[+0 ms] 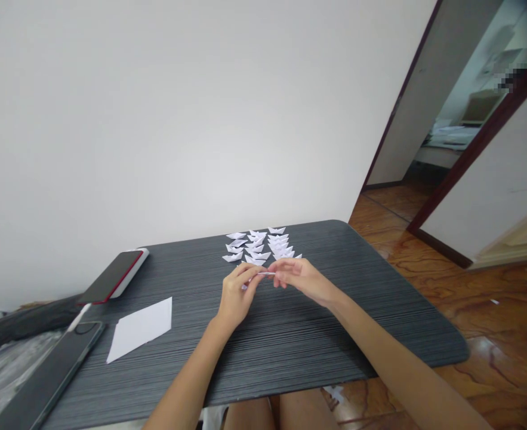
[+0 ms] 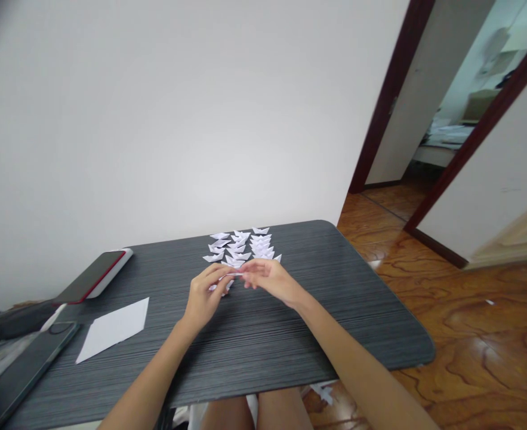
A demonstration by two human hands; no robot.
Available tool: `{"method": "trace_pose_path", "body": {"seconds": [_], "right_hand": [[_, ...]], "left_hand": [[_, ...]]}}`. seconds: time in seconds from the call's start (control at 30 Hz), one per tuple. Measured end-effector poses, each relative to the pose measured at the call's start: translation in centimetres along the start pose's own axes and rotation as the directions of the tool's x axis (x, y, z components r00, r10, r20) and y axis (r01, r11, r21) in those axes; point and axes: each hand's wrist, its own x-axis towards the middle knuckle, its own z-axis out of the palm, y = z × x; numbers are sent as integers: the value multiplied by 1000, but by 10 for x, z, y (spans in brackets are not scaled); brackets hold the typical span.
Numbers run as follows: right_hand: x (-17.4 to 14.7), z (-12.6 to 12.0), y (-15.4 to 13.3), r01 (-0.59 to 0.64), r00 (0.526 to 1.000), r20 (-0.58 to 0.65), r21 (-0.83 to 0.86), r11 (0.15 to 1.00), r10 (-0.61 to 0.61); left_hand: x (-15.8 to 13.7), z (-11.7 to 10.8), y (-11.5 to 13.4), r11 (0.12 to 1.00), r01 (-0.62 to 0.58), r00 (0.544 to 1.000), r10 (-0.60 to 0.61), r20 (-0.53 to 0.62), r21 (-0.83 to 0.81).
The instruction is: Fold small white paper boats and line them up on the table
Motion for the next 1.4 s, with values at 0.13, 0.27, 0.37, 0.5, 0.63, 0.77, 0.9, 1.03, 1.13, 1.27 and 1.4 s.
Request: {"method": "trace_pose_path", "body": {"seconds": [0.13, 0.27, 0.37, 0.5, 0.63, 0.77, 0.9, 1.03, 1.13, 1.27, 1.4], "right_hand": [[0, 5, 4, 148, 980, -104, -198, 969, -171], [2, 6, 9, 141, 980, -111, -194, 971, -164], [2, 6, 8, 138, 981, -118, -123, 983, -153], [2, 4, 5, 167, 978, -116, -65, 984, -174], [1, 1, 5, 205, 977, -51, -3, 979, -205], [0, -1, 6, 220, 976, -11, 66, 973, -220], [-1, -2, 2, 210, 975, 45, 105, 972, -215], [-3, -2, -2, 195, 974, 93, 105, 975, -205], [-3, -2, -2, 178, 980, 77, 63, 982, -182], [-1, -2, -2, 161, 985, 64, 3, 987, -161], [0, -1, -5, 138, 990, 44, -65, 988, -136]], "left_hand": [[2, 5, 1, 945, 211, 976, -219, -3, -248], [2, 8, 5, 850, 349, 936, -334, 107, -394], [2, 8, 7, 771, 399, 912, -391, 127, -495], [2, 5, 8, 694, 383, 914, -379, 143, -610], [3, 3, 8, 610, 363, 919, -361, 161, -704], [2, 2, 8, 535, 376, 912, -358, 200, -757], [0, 1, 8, 535, 375, 918, -327, 224, -757], [-1, 0, 7, 576, 387, 917, -320, 237, -720], [-1, 1, 8, 637, 385, 920, -322, 223, -668], [1, -1, 11, 692, 366, 929, -311, 201, -623], [2, -2, 11, 719, 377, 926, -306, 221, -584]]}}
